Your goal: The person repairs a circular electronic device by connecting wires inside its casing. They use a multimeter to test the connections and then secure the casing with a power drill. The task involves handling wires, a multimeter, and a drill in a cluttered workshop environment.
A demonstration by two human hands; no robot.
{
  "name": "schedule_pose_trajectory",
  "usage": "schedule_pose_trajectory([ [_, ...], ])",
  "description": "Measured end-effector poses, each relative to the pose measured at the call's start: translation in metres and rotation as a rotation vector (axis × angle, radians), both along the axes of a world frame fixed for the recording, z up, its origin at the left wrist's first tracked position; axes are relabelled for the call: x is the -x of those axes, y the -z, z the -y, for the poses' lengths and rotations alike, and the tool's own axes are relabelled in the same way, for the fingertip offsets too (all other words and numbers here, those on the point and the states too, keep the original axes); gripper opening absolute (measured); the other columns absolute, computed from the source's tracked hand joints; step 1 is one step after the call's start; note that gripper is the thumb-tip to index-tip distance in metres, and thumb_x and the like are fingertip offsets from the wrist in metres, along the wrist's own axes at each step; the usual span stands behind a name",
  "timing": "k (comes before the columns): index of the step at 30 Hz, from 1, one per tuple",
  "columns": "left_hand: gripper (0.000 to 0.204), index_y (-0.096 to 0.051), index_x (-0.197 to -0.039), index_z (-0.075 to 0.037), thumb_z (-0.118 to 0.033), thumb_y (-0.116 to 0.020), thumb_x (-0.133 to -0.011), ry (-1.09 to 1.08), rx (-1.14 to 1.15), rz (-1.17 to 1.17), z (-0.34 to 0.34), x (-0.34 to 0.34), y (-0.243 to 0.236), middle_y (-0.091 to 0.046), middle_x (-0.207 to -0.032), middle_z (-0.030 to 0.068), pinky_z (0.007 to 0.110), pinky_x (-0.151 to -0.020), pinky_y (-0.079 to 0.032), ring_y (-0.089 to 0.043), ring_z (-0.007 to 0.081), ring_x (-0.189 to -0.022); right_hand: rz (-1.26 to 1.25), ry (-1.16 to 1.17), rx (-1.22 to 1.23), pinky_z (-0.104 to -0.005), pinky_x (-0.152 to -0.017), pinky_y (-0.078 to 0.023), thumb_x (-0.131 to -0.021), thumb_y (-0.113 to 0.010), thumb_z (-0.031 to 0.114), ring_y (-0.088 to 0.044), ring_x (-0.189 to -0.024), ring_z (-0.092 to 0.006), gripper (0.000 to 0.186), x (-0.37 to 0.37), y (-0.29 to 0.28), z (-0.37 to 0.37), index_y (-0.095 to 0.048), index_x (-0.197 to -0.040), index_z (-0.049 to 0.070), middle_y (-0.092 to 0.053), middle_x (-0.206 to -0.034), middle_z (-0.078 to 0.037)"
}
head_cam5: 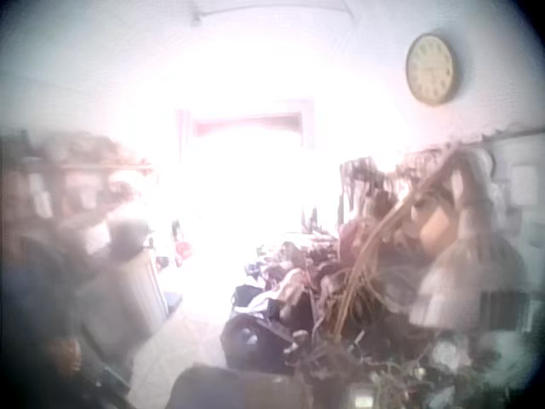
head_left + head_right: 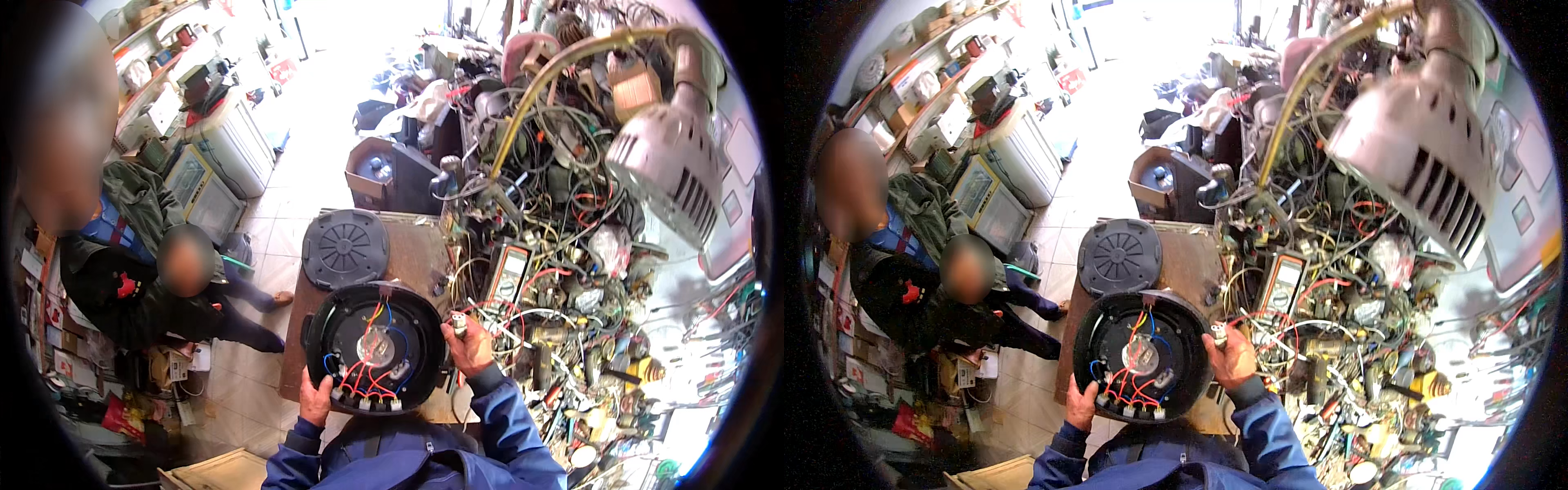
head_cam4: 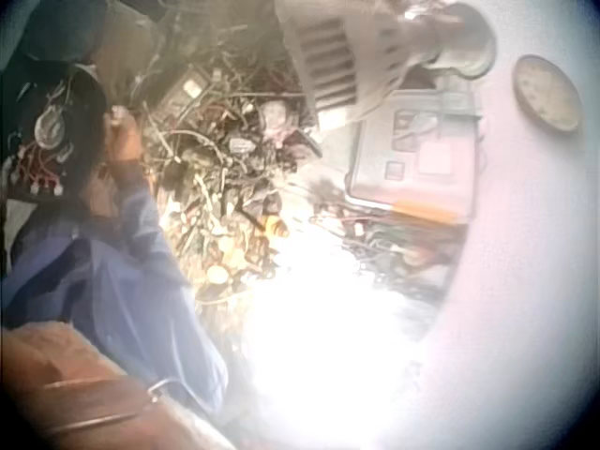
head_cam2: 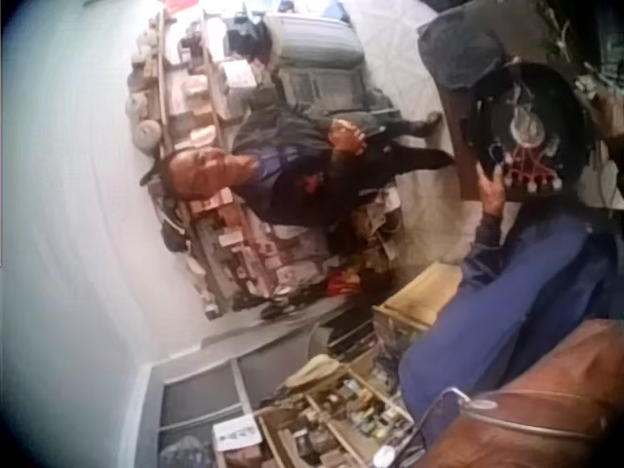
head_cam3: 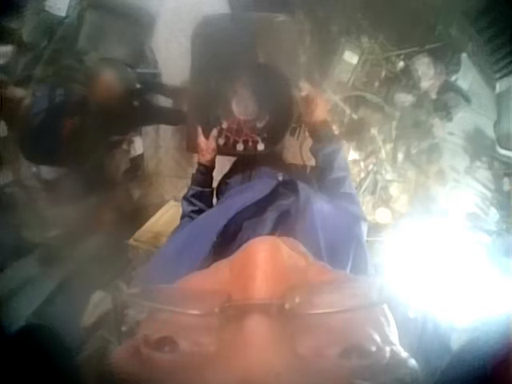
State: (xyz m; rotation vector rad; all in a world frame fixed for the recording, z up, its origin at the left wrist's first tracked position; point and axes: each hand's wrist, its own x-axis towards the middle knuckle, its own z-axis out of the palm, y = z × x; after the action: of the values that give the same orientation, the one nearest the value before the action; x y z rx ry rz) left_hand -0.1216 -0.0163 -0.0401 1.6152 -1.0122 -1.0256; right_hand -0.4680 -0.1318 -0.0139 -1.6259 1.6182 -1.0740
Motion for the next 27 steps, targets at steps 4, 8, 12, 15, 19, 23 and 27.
schedule_pose_trajectory([
  [4, 0.052, -0.05, -0.15, 0.002, -0.009, -0.061, -0.1, 0.04, 0.065, 0.028, 0.001, -0.003, 0.002, -0.068, -0.133, 0.0138, 0.038, -0.109, -0.048, -0.064, 0.0234, -0.122, -0.054, -0.072, -0.071, -0.0473, -0.079, -0.057, -0.096, -0.074, 0.024, -0.072, -0.087, -0.0398, 0.022, -0.018, 0.006, 0.038, -0.073, -0.109, 0.006, -0.074, -0.094, -0.02],
  [8, 0.044, -0.056, -0.143, 0.001, -0.009, -0.058, -0.101, 0.054, 0.031, 0.069, 0.004, -0.004, 0.008, -0.07, -0.126, 0.0144, 0.037, -0.101, -0.05, -0.064, 0.0224, -0.114, -0.007, -0.087, -0.252, -0.0365, -0.077, -0.056, -0.096, -0.072, 0.019, -0.073, -0.083, -0.0206, 0.019, -0.022, 0.016, 0.041, -0.075, -0.109, 0.006, -0.074, -0.089, -0.015],
  [12, 0.043, -0.055, -0.145, 0.001, -0.008, -0.058, -0.103, 0.024, 0.04, 0.009, -0.002, -0.005, 0.012, -0.071, -0.126, 0.0122, 0.036, -0.102, -0.051, -0.065, 0.0208, -0.113, 0.126, -0.069, -0.098, -0.0333, -0.082, -0.055, -0.091, -0.077, 0.008, -0.07, -0.089, -0.0178, 0.022, -0.021, 0.04, 0.037, -0.075, -0.112, 0.002, -0.075, -0.097, -0.011],
  [15, 0.045, -0.052, -0.149, 0.001, -0.008, -0.058, -0.105, 0.03, 0.029, -0.005, -0.007, -0.008, 0.015, -0.07, -0.129, 0.0118, 0.035, -0.105, -0.05, -0.064, 0.0203, -0.116, 0.091, -0.107, -0.131, -0.033, -0.083, -0.053, -0.092, -0.076, 0.008, -0.068, -0.088, -0.0196, 0.019, -0.023, 0.027, 0.035, -0.074, -0.109, 0.001, -0.072, -0.095, -0.01],
  [19, 0.049, -0.049, -0.153, 0.0, -0.008, -0.057, -0.106, 0.013, 0.042, -0.062, -0.009, -0.008, 0.025, -0.069, -0.133, 0.0123, 0.035, -0.107, -0.049, -0.063, 0.02, -0.119, 0.1, -0.093, -0.129, -0.0327, -0.083, -0.053, -0.092, -0.075, 0.007, -0.067, -0.087, -0.0204, 0.017, -0.023, 0.027, 0.033, -0.073, -0.108, 0.0, -0.07, -0.094, -0.01],
  [23, 0.051, -0.047, -0.155, 0.0, -0.007, -0.057, -0.105, -0.003, 0.04, -0.13, -0.011, -0.008, 0.032, -0.068, -0.135, 0.0132, 0.035, -0.108, -0.048, -0.063, 0.0198, -0.121, 0.067, -0.092, -0.194, -0.0325, -0.083, -0.052, -0.093, -0.075, 0.007, -0.066, -0.087, -0.0209, 0.018, -0.024, 0.017, 0.031, -0.074, -0.109, 0.0, -0.071, -0.095, -0.011],
  [27, 0.053, -0.046, -0.156, 0.001, -0.005, -0.056, -0.104, 0.018, 0.024, 0.033, -0.006, -0.006, 0.012, -0.068, -0.135, 0.0139, 0.035, -0.109, -0.048, -0.063, 0.0203, -0.121, -0.009, -0.066, -0.125, -0.0341, -0.082, -0.053, -0.092, -0.076, 0.008, -0.068, -0.086, -0.0219, 0.02, -0.023, 0.016, 0.028, -0.074, -0.111, 0.001, -0.073, -0.097, -0.011],
])
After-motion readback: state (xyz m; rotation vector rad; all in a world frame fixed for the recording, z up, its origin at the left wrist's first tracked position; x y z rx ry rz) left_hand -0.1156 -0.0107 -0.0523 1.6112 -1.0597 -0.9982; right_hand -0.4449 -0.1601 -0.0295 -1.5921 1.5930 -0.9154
